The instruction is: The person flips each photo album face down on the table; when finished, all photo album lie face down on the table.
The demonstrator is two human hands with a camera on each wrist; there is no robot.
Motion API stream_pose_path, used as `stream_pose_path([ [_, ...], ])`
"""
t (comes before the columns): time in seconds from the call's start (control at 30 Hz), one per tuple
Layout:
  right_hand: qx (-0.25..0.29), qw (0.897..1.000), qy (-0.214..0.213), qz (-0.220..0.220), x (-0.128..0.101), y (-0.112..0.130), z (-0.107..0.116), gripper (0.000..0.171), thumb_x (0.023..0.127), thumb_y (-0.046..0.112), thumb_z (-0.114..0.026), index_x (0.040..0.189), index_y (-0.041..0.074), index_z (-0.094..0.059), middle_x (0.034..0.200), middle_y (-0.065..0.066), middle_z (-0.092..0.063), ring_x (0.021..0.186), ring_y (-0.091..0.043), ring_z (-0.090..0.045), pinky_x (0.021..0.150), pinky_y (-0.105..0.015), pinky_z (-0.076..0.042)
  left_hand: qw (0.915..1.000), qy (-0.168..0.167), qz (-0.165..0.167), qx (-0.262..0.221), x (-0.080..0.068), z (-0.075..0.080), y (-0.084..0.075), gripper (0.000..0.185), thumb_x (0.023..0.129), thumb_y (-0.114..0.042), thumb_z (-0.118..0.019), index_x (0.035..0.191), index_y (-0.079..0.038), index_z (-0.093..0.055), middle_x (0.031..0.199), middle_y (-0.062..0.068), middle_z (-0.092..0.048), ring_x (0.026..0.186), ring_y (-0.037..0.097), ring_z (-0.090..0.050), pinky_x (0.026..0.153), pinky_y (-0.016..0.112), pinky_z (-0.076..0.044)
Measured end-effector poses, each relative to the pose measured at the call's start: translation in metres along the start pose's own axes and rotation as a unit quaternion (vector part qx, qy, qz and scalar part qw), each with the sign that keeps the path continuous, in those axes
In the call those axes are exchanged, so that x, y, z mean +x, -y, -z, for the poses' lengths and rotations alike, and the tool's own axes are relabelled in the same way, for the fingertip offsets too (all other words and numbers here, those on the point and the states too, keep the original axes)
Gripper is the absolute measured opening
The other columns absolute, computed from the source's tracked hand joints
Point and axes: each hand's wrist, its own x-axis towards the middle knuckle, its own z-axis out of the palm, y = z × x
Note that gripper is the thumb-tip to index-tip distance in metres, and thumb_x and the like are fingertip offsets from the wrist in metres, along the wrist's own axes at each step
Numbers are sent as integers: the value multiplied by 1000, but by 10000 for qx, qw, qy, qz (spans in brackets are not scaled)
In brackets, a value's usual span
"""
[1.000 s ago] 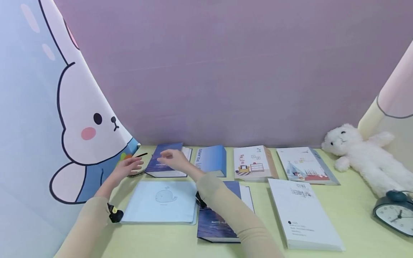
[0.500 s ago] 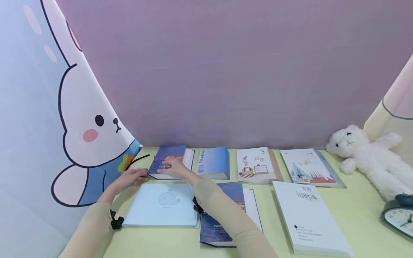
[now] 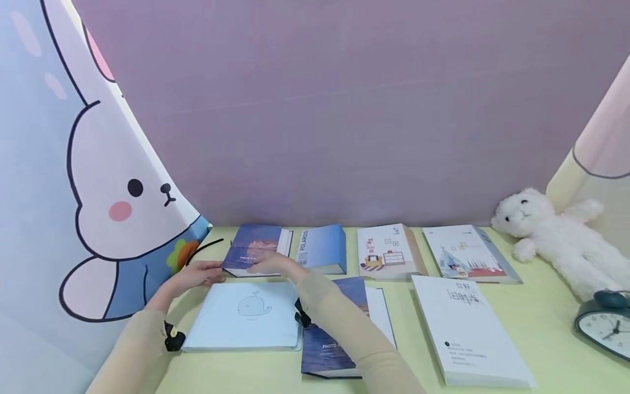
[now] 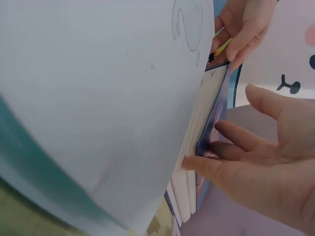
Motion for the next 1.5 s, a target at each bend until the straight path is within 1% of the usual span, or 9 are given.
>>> stream_pose_path([
  [0.17,146,9995,57,289,-2,6,0,58,95,33,-52,146,11,-33,156,-2,-22,144,-25,-16,117,-46,-18,9993,-90,-108,-341,-2,7,-1,52,100,-30,-45,139,4,-41,125,20,-60,114,31,-59,99,48,-45],
  [0.27,427,9978,-103,498,-4,10,0,62,95,29,-54,147,8,-28,157,-5,-17,145,-27,-11,117,-49,-15,9957,-203,-199,-882,-3,11,-1,54,100,-35,-43,141,0,-40,135,21,-52,121,33,-54,99,44,-45],
  [0.53,1390,9862,-741,503,-7,17,-6,59,95,30,-53,146,8,-32,158,-3,-12,146,-26,-7,117,-50,-13,9737,-261,-713,-2147,-2,16,-8,65,97,-43,-44,146,-2,-30,147,23,-34,132,40,-38,103,49,-38],
  [0.7,1335,9845,-928,659,-8,18,-1,59,97,34,-48,147,10,-28,159,4,-5,146,-22,0,117,-51,-7,9717,-500,-836,-2150,0,13,-19,69,95,-47,-47,146,-4,-30,148,19,-35,125,29,-50,105,46,-39],
  [0.9,2181,9699,-1087,-7,-15,27,4,62,94,43,-52,146,14,-33,158,4,-14,139,-29,-29,102,-45,-43,9739,-660,-961,-1946,3,7,-35,65,95,-50,-43,146,-10,-33,139,16,-45,109,12,-57,105,45,-40],
  [1.03,2453,9609,-1235,-343,-20,35,8,67,91,55,-49,144,15,-39,152,-4,-32,124,-33,-50,87,-40,-54,9761,-476,-1130,-1795,2,3,-46,62,95,-49,-43,147,-18,-32,137,12,-44,116,19,-50,106,47,-38],
  [1.2,2598,9532,-1510,-335,-26,44,14,64,91,57,-48,137,12,-49,146,-9,-41,122,-31,-51,87,-42,-54,9770,-126,-1245,-1728,-1,-1,-56,60,96,-42,-48,149,-22,-28,153,7,-29,136,29,-34,109,51,-31],
  [1.4,1768,9584,-2235,149,-31,46,18,56,90,49,-56,131,11,-54,134,-7,-55,119,-22,-54,95,-36,-49,9748,-26,-1294,-1818,1,-12,-66,53,98,-31,-48,148,-23,-30,156,5,-21,139,30,-29,106,45,-38],
  [1.5,1751,9542,-2411,256,-35,46,19,56,90,46,-57,132,9,-53,126,-9,-59,113,-22,-58,88,-33,-53,9739,-53,-1320,-1845,2,-16,-73,50,99,-28,-47,147,-23,-33,156,6,-21,139,31,-30,105,45,-39],
])
